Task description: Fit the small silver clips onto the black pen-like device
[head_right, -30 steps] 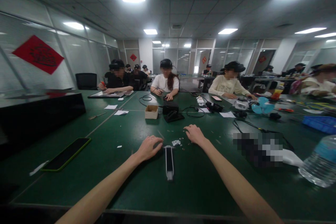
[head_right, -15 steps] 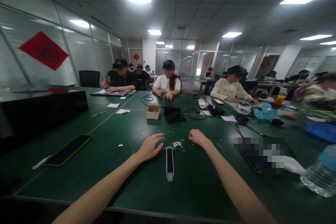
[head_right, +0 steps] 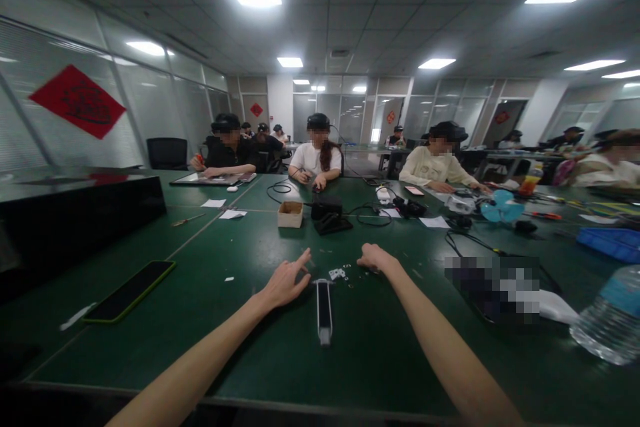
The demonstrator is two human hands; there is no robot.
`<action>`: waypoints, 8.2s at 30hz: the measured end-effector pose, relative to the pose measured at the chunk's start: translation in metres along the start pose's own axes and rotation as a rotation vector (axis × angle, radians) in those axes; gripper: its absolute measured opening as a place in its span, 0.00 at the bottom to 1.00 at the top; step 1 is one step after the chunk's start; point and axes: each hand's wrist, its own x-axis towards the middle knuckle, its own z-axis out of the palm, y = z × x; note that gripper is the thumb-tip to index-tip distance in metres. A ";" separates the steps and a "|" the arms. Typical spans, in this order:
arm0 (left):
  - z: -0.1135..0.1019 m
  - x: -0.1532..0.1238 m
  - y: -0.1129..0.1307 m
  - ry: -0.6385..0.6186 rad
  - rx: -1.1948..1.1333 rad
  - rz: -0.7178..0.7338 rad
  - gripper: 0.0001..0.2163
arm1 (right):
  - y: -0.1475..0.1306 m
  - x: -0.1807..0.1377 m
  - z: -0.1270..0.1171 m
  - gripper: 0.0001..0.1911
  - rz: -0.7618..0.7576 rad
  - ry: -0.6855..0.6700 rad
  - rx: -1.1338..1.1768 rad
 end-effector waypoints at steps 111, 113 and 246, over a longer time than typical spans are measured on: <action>-0.006 0.002 0.001 -0.143 0.035 0.101 0.09 | -0.012 -0.048 0.038 0.14 -0.443 0.421 -0.067; -0.005 0.002 0.001 -0.135 0.036 0.105 0.08 | -0.013 -0.046 0.039 0.14 -0.438 0.419 -0.074; 0.002 0.005 -0.007 -0.152 0.011 0.109 0.08 | -0.051 -0.091 0.038 0.06 -0.683 0.365 -0.042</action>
